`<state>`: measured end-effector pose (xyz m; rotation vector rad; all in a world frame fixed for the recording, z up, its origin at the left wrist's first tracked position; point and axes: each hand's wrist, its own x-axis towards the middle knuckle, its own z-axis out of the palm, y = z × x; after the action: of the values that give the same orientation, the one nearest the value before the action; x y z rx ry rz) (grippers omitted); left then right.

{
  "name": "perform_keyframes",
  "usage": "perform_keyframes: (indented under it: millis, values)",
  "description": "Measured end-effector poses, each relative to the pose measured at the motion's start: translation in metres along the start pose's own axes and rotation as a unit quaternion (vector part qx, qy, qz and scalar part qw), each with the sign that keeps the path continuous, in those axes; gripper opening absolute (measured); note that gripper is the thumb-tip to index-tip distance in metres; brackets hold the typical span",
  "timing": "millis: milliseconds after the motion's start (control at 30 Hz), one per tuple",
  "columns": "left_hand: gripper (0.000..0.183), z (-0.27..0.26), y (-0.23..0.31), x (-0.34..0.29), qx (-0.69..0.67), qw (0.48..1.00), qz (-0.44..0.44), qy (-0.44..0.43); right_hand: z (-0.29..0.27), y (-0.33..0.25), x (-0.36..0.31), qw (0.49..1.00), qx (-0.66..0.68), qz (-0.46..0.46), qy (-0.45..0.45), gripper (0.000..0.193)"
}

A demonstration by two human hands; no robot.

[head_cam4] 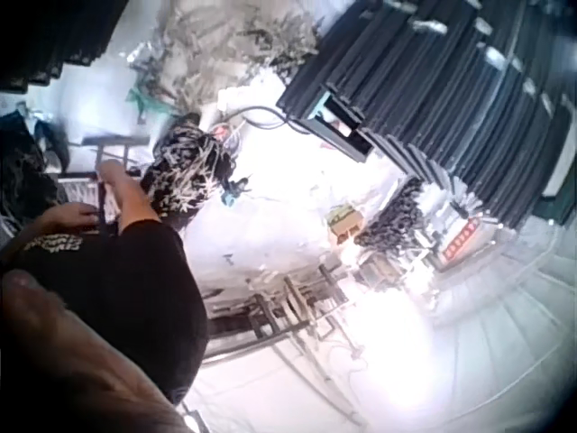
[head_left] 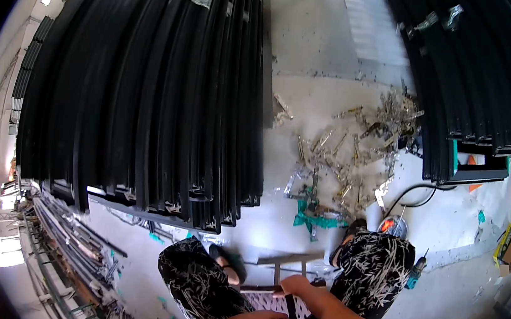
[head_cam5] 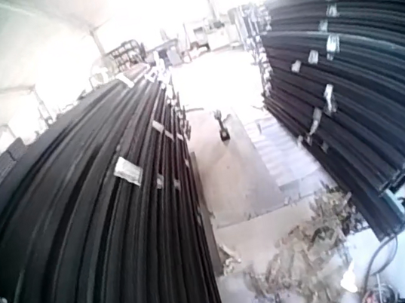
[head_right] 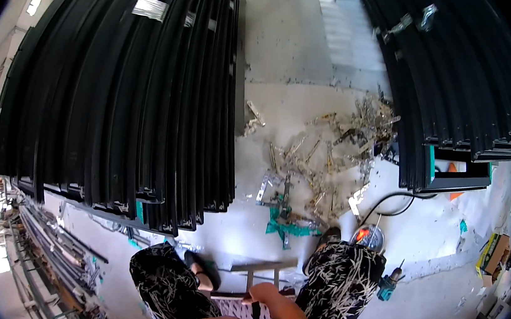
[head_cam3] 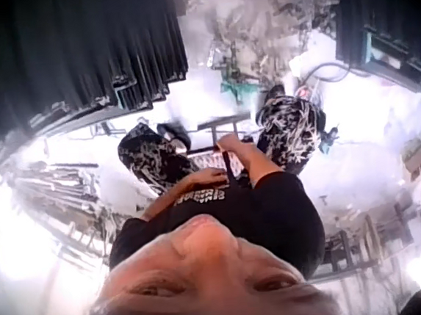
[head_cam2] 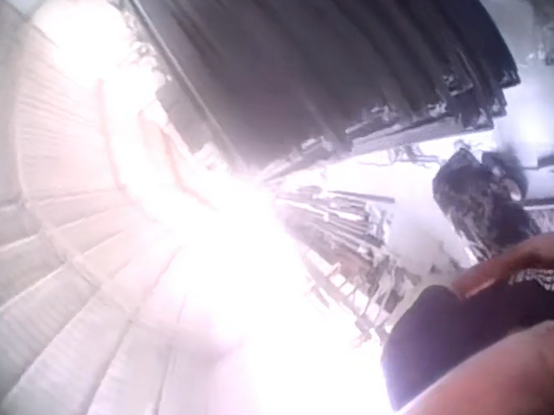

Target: The person fastens metal hinges onto window frames using an electric drill, then relocates tools and a small stool to another stack of window frames to install hinges by hand.

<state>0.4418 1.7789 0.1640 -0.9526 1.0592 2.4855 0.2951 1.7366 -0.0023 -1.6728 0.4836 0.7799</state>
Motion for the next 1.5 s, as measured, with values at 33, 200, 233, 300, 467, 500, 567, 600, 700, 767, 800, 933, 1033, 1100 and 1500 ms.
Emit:
perform_keyframes:
  millis: [33,200,233,300,467,500,567,600,700,767,800,933,1033,1100,1500]
  values:
    - [0.045,-0.013,-0.007,0.001,-0.009,0.999,0.032,0.022,0.0,0.0,-0.004,0.996,0.03,-0.061,0.053,0.068]
    - [0.044,-0.067,-0.025,0.054,0.178,0.977,0.107,0.041,0.024,0.031,0.012,0.988,0.112,-0.063,0.088,0.04]
    - [0.043,-0.065,-0.03,0.061,0.227,0.954,0.182,0.078,0.026,0.035,0.015,0.991,0.095,-0.049,0.078,0.04]
    - [0.043,-0.068,-0.026,0.061,0.289,0.913,0.259,0.121,0.03,0.036,0.02,0.995,0.061,-0.031,0.068,0.04]
    - [0.036,-0.014,0.028,0.014,0.353,0.877,0.211,0.246,0.037,0.036,0.004,0.997,0.013,-0.005,0.073,0.039]
    - [0.035,-0.004,0.059,-0.01,0.338,0.887,0.234,0.211,0.04,0.042,-0.001,0.997,0.008,0.004,0.074,0.039]
    - [0.036,0.03,0.11,-0.056,0.261,0.891,0.337,0.155,0.041,0.047,-0.009,0.997,-0.005,0.008,0.071,0.039]
    - [0.038,0.048,0.129,-0.073,0.201,0.876,0.42,0.123,0.043,0.052,-0.014,0.997,-0.008,0.012,0.07,0.039]
    - [0.043,0.111,0.17,-0.113,0.025,0.778,0.622,-0.081,0.039,0.05,-0.014,0.998,-0.031,0.005,0.058,0.038]
    - [0.046,0.143,0.183,-0.112,-0.099,0.733,0.651,-0.171,0.037,0.056,-0.02,0.998,-0.038,0.009,0.051,0.038]
    - [0.055,0.146,0.191,-0.107,-0.068,0.704,0.658,-0.26,0.038,0.056,-0.018,0.998,-0.036,0.014,0.049,0.038]
    - [0.075,0.156,0.201,-0.116,-0.054,0.672,0.615,-0.408,0.022,0.038,-0.002,0.998,-0.054,-0.01,0.02,0.037]
    - [0.07,0.132,0.209,-0.108,-0.045,0.656,0.629,-0.415,0.008,0.032,0.01,0.999,-0.036,-0.023,0.001,0.037]
    - [0.062,0.131,0.203,-0.095,-0.097,0.645,0.63,-0.422,-0.009,0.014,0.025,0.998,-0.039,-0.05,-0.021,0.036]
    - [0.034,0.082,0.287,-0.072,0.075,0.531,0.84,0.081,-0.163,-0.014,0.085,0.884,0.015,-0.165,0.436,0.041]
